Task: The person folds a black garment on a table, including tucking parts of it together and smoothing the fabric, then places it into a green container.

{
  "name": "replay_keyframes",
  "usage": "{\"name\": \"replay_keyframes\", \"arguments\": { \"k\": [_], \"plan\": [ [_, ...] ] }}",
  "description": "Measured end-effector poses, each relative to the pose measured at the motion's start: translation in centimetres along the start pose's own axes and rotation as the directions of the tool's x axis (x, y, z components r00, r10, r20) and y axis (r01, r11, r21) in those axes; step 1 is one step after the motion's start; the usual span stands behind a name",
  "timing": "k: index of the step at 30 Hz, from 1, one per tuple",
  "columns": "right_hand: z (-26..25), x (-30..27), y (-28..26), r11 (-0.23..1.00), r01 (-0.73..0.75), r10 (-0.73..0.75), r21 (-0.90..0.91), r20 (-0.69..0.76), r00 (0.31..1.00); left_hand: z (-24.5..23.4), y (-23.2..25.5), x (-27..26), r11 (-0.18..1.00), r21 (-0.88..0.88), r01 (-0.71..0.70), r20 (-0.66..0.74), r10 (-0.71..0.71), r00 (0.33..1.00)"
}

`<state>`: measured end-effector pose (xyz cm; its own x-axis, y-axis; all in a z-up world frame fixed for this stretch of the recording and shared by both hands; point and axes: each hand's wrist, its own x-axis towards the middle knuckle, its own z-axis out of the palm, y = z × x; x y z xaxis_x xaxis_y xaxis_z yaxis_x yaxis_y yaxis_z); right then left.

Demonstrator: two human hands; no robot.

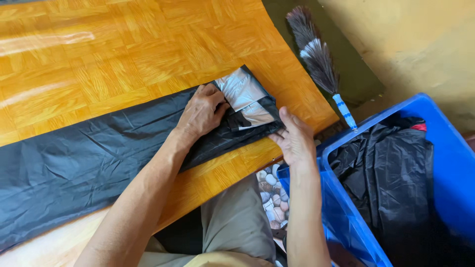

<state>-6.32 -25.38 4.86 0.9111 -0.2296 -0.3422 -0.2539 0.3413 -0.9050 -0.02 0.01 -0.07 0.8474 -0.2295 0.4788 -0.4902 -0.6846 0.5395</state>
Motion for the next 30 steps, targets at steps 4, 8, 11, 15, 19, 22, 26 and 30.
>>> {"name": "replay_keyframes", "arguments": {
  "k": [4,8,11,15,19,22,26,30],
  "plan": [
    [6.5,-5.9,0.4,0.977,0.207,-0.196,0.057,-0.157,0.968,0.3,-0.2,0.1,1.0,0.005,-0.01,-0.006,0.01,1.0],
    [9.7,-7.1,0.9,0.983,0.183,-0.167,0.028,-0.293,0.942,0.3,-0.1,-0.1,1.0,-0.014,-0.01,-0.006,0.01,1.0],
    [11.0,-5.7,1.9,0.968,0.243,-0.21,0.062,-0.333,0.919,0.2,0.0,0.0,1.0,-0.001,0.015,0.009,-0.015,1.0],
    [10.6,-3.9,4.6,0.943,0.244,-0.155,0.227,-0.35,0.924,0.4,-0.2,0.1,1.0,0.01,0.016,0.015,-0.017,1.0],
    [10.1,-3.4,4.9,0.965,0.206,-0.153,0.16,-0.293,0.944,0.4,-0.5,0.0,1.0,0.007,0.017,0.019,-0.017,1.0],
    [10.9,-4.9,4.1,0.971,0.235,-0.238,-0.044,-0.261,0.936,0.7,-0.6,0.0,1.0,0.008,0.02,0.004,-0.02,1.0],
    [12.0,-5.9,3.0,0.941,0.274,-0.313,-0.198,-0.2,0.929,0.3,-0.3,0.1,0.999,-0.019,0.038,0.011,-0.037,0.999],
    [12.3,-5.4,3.0,0.912,0.341,-0.367,-0.227,-0.084,0.926,-0.1,0.1,0.0,1.0,-0.016,0.018,0.009,-0.018,1.0]
  ]
}}
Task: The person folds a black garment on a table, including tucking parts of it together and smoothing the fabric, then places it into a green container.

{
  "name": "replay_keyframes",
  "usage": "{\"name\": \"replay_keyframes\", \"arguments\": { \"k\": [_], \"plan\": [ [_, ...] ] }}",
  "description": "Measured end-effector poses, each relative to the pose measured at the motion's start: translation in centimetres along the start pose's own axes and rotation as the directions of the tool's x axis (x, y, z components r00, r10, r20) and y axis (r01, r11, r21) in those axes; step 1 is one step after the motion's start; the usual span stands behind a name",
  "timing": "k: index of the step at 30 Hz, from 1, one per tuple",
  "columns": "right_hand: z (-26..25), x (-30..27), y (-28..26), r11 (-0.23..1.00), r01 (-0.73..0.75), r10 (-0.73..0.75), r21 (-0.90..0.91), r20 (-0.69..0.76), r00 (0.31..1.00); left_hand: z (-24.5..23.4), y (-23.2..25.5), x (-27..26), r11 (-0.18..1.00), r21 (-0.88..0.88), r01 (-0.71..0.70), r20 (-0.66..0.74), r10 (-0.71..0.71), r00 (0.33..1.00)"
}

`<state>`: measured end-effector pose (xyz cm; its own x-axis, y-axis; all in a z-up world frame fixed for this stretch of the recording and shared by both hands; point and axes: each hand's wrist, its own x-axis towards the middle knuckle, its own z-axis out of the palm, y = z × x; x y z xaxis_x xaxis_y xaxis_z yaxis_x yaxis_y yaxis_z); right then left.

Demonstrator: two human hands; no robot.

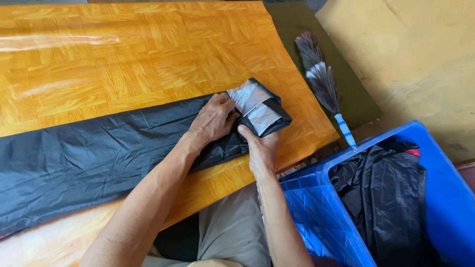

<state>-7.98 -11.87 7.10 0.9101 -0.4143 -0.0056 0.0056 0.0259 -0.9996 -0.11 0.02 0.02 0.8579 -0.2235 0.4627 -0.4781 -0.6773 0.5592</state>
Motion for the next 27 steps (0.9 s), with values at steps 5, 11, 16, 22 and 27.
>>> {"name": "replay_keyframes", "arguments": {
  "k": [5,11,16,22,27],
  "plan": [
    [-2.1,2.7,4.8,0.999,-0.026,0.025,-0.04,-0.014,1.0,-0.2,0.0,-0.1,0.998,-0.049,0.027,0.013,-0.027,1.0],
    [-4.0,2.8,6.2,0.968,0.161,-0.145,-0.194,0.093,0.985,-0.1,-1.5,0.2,0.962,-0.24,0.127,-0.031,-0.138,0.99],
    [-4.3,1.7,4.9,0.932,0.248,-0.211,-0.266,0.157,0.965,-2.0,-1.1,0.6,0.884,-0.429,0.188,-0.067,-0.238,0.969],
    [-4.5,0.5,2.9,0.852,0.48,-0.352,-0.21,0.448,0.821,-6.0,0.6,1.1,0.112,-0.912,0.395,0.273,-0.552,0.788],
    [-4.3,-0.2,2.1,0.545,0.776,-0.394,-0.318,0.72,0.571,-2.6,-4.7,1.8,0.02,-0.898,0.439,0.387,-0.437,0.812]
  ]
}}
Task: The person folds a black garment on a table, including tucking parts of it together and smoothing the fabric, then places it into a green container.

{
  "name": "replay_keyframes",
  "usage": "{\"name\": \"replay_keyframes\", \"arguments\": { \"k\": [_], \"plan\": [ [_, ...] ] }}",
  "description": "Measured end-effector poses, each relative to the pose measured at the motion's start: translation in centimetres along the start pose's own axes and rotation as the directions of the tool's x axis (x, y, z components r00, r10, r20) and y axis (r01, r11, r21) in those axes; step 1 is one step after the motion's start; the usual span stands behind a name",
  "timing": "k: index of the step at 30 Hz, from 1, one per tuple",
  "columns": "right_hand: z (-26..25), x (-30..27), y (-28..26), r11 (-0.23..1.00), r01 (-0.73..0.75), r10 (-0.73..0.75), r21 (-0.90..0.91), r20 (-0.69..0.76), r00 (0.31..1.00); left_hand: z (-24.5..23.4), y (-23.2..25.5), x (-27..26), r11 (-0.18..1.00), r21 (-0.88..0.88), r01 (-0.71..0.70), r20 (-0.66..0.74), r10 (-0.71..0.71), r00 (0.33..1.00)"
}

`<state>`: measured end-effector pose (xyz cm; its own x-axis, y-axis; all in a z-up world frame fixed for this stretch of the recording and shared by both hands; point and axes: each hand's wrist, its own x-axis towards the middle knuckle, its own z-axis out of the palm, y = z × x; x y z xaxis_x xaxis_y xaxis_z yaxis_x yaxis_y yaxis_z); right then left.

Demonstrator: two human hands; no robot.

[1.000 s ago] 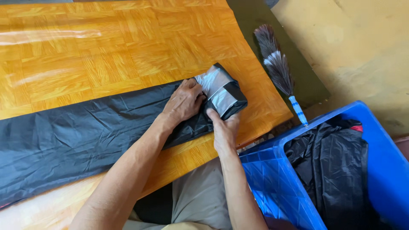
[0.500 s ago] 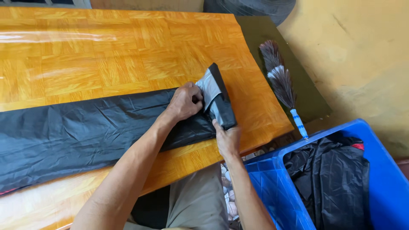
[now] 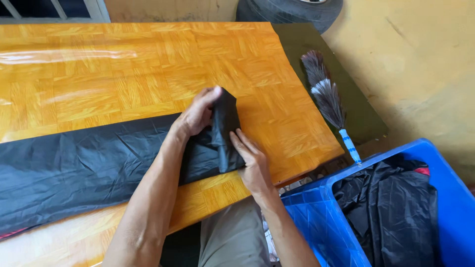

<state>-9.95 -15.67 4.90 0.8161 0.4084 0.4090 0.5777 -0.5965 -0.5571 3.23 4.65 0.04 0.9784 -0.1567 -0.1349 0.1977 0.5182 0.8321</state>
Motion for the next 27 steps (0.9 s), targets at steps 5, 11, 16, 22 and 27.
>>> {"name": "replay_keyframes", "arguments": {
  "k": [5,11,16,22,27],
  "plan": [
    [0.9,-0.3,1.3,0.986,0.106,-0.099,-0.132,0.057,0.993,0.9,0.8,-0.9,0.976,0.214,-0.044,-0.189,0.086,0.978],
    [-0.3,-0.3,0.0,0.992,0.048,-0.039,-0.116,0.082,0.996,-2.4,-1.2,2.1,0.999,-0.034,-0.025,-0.218,0.017,0.976],
    [-0.5,-0.6,0.4,0.996,0.006,0.005,-0.088,0.116,0.993,-4.3,-1.9,2.3,0.994,-0.106,-0.02,-0.173,0.001,0.985],
    [-0.8,-0.1,0.9,0.991,0.092,-0.074,-0.097,0.168,0.983,-3.5,-0.6,1.0,0.99,-0.136,0.022,-0.126,-0.039,0.991],
    [-6.1,1.2,1.3,0.807,-0.256,-0.078,0.532,0.526,0.847,-4.1,-1.7,2.0,0.987,-0.15,0.053,-0.157,-0.076,0.985]
  ]
}}
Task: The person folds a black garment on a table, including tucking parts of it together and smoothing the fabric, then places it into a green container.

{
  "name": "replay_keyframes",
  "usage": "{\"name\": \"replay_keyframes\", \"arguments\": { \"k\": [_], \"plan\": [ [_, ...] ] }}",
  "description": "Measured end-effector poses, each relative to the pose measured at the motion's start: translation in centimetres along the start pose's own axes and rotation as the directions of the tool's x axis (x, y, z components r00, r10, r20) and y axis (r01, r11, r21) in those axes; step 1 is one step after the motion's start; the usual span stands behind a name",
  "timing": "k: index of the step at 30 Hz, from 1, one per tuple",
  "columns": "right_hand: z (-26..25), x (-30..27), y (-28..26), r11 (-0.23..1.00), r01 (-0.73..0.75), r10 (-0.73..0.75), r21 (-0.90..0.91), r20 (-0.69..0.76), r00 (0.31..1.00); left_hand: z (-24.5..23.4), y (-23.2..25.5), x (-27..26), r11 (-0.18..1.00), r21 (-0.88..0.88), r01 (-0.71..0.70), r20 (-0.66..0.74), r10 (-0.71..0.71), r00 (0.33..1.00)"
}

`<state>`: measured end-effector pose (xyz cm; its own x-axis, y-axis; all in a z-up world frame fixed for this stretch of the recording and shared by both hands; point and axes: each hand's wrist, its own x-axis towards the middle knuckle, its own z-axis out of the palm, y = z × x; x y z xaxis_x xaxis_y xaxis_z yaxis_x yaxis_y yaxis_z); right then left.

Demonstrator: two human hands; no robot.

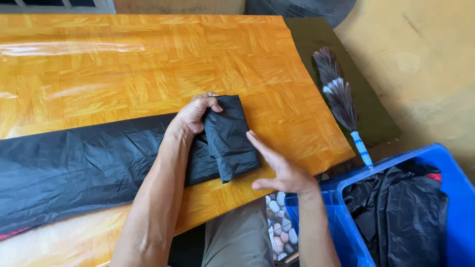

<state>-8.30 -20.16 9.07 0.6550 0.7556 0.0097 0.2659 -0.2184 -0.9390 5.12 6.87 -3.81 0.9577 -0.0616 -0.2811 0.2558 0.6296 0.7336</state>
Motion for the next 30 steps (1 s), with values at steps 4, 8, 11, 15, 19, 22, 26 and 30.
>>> {"name": "replay_keyframes", "arguments": {
  "k": [4,8,11,15,19,22,26,30],
  "plan": [
    [1.9,4.5,-1.6,0.996,-0.025,0.05,0.08,-0.337,0.94,1.0,0.1,-0.8,1.0,-0.003,-0.014,-0.016,0.014,1.0],
    [6.6,9.3,-1.5,0.739,-0.318,-0.117,-0.594,-0.578,0.808,1.2,0.9,-0.2,0.999,0.044,-0.017,-0.027,0.018,0.999],
    [10.0,10.2,-0.8,0.519,-0.475,0.022,-0.711,-0.544,0.839,1.4,0.5,-0.9,0.999,0.052,-0.016,-0.039,0.018,0.999],
    [10.6,11.1,0.4,0.456,-0.557,0.099,-0.694,-0.582,0.807,1.4,0.5,0.2,0.997,0.055,-0.051,-0.032,0.052,0.998],
    [10.8,11.5,0.5,0.49,-0.572,0.131,-0.658,-0.592,0.795,4.6,3.2,-2.8,0.915,0.398,-0.066,-0.178,0.148,0.973],
    [11.6,11.6,1.7,0.502,-0.586,0.189,-0.636,-0.581,0.792,7.3,6.6,-8.9,0.683,0.691,-0.236,-0.083,0.4,0.913],
    [12.4,11.9,2.4,0.468,-0.574,-0.047,-0.672,-0.667,0.743,4.4,8.1,-10.1,0.12,0.969,-0.216,0.112,0.567,0.816],
    [11.3,11.7,1.1,0.48,-0.597,0.232,-0.643,-0.564,0.793,1.7,4.4,-12.7,-0.297,0.951,-0.083,0.179,0.312,0.933]
  ]
}}
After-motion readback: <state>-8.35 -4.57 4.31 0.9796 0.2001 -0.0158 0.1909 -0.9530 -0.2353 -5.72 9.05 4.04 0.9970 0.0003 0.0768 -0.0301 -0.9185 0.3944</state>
